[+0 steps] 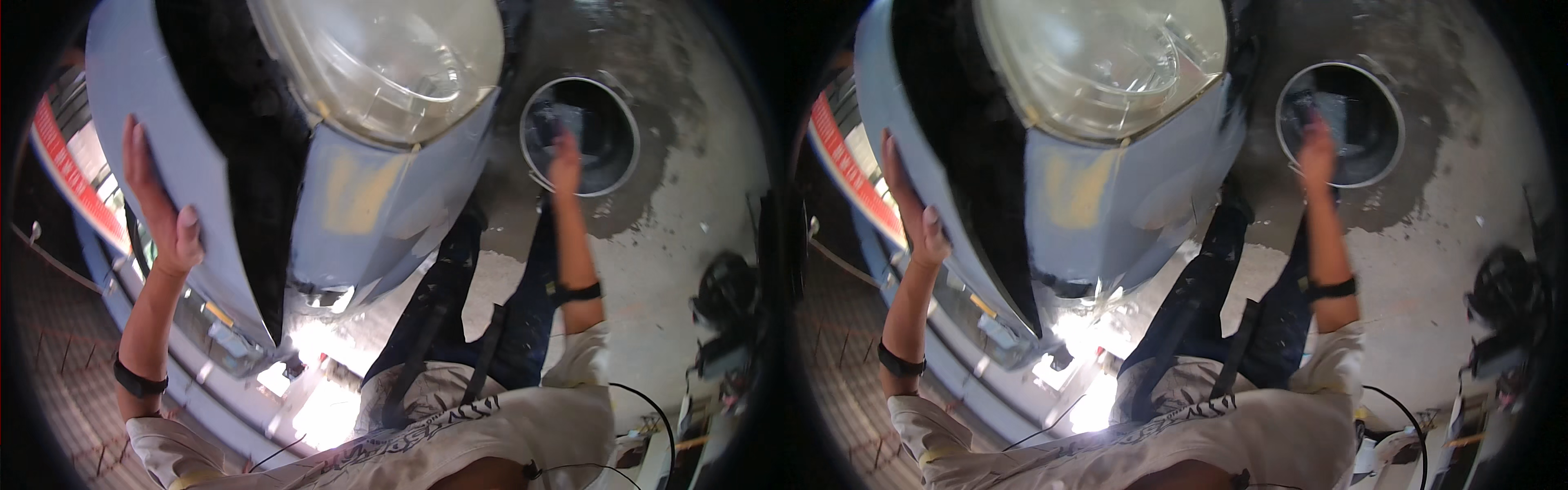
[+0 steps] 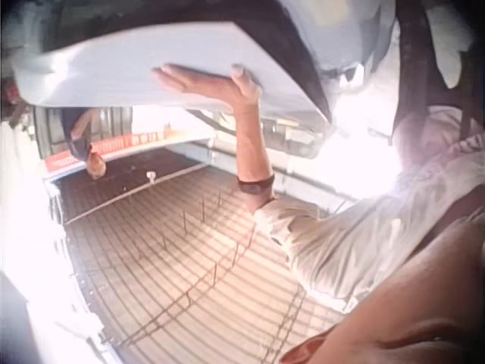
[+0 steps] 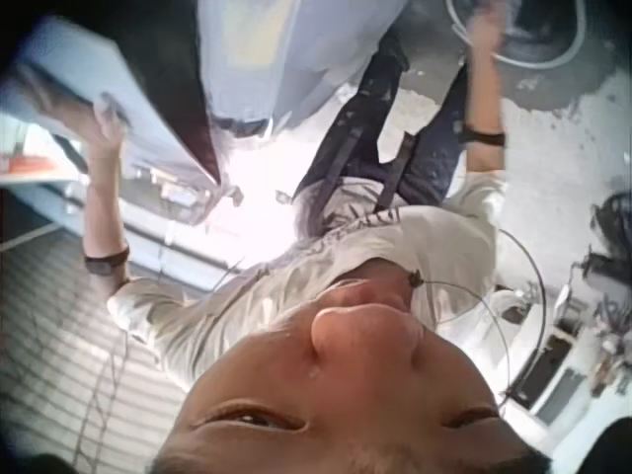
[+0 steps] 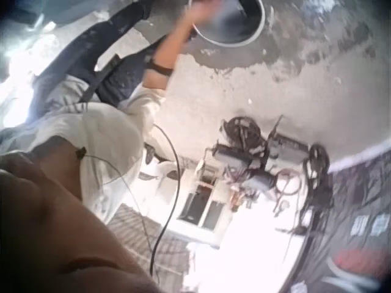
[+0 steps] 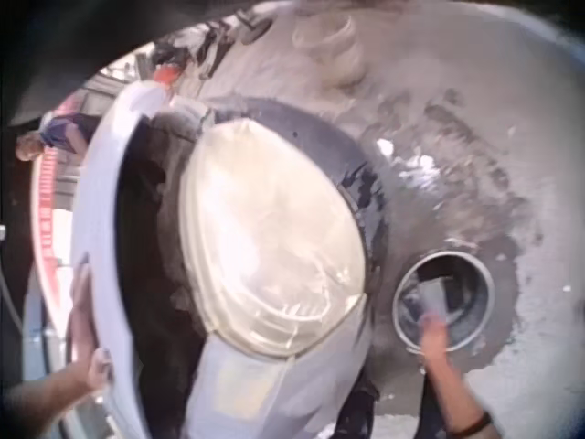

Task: Sanding the surface of a car hood and fender using a sanding block and water.

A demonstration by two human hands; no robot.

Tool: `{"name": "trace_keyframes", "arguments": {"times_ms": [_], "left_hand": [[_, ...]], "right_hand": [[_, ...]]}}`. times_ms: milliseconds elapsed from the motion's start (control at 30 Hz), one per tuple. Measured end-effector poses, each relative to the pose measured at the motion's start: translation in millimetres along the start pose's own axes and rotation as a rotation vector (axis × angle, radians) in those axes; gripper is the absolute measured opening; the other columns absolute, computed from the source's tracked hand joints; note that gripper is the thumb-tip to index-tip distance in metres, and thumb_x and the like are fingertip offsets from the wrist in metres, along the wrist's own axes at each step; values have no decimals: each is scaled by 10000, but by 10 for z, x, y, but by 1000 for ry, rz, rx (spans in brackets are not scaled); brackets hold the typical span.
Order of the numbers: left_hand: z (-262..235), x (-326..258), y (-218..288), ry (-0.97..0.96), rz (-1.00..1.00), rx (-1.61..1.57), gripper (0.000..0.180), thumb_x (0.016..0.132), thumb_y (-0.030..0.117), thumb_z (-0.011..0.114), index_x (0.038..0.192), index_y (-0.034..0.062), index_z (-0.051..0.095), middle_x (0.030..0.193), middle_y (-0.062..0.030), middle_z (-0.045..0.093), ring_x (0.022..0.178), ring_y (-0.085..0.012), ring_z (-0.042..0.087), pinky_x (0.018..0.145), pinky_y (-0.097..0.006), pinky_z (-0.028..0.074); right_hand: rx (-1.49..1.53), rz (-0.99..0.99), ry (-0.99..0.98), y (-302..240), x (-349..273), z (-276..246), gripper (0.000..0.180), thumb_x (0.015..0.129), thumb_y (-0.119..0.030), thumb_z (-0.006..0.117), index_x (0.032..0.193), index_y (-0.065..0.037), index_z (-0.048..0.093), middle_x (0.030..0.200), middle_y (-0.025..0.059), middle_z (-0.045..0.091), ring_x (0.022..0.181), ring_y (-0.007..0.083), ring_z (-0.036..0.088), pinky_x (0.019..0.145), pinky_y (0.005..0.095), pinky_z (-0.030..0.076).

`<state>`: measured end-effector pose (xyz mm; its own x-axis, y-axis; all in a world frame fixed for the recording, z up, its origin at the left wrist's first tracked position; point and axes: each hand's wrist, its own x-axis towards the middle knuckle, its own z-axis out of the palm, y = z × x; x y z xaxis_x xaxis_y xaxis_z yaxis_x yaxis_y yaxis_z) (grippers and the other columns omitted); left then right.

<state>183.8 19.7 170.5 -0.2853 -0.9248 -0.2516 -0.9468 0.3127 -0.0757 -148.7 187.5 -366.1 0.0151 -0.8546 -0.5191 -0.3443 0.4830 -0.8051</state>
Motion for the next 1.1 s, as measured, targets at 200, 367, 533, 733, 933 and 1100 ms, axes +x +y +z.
{"name": "trace_keyframes", "arguments": {"times_ms": [200, 367, 533, 733, 933, 1100], "left_hand": [[412, 43, 19, 241, 130, -63, 806, 1022, 566, 391, 1597, 6, 324, 1657, -232, 297, 1535, -401, 273, 1247, -489, 190], [415, -31, -85, 254, 99, -68, 811, 969, 520, 501, 1580, 8, 352, 1638, -217, 332, 1531, -392, 278, 1254, -500, 169], [389, 14, 12, 223, 145, -72, 779, 1020, 526, 421, 1601, 18, 316, 1658, -226, 293, 1539, -377, 271, 1247, -486, 187], [448, 54, -93, 177, 128, -99, 847, 1021, 609, 331, 1603, -2, 259, 1657, -219, 268, 1537, -394, 260, 1238, -537, 202], [428, 18, -100, 106, 64, -110, 952, 972, 717, 332, 1598, 8, 230, 1640, -255, 249, 1537, -416, 236, 1222, -564, 200], [452, -2, -215, 97, 69, -82, 965, 962, 755, 294, 1600, 34, 218, 1647, -204, 244, 1543, -378, 251, 1232, -549, 224]], "right_hand": [[-107, -433, 242, -2849, -1670, -48, 720, 901, -112, 618, 1583, -45, 395, 1641, 159, 386, 1505, 352, 370, 1142, 507, 298], [-22, -313, 328, -3229, -1718, 356, 794, 859, -83, 671, 1579, 27, 353, 1661, 187, 336, 1520, 344, 342, 1141, 490, 270], [-49, -347, 364, -3182, -1751, 290, 748, 844, -114, 680, 1536, 22, 430, 1635, 198, 381, 1500, 345, 381, 1093, 449, 314], [13, -442, 316, -3150, -1290, 46, 729, 785, -107, 658, 1502, -51, 537, 1563, 131, 519, 1433, 305, 500, 1086, 419, 343], [5, -679, 221, -2724, -1111, -109, 558, 840, -139, 574, 1389, -88, 662, 1475, 96, 615, 1391, 278, 546, 1059, 409, 390], [-93, -955, 115, -2337, -809, -219, 498, 930, -167, 532, 1405, -246, 660, 1472, -57, 619, 1378, 207, 546, 1158, 392, 339]]}}
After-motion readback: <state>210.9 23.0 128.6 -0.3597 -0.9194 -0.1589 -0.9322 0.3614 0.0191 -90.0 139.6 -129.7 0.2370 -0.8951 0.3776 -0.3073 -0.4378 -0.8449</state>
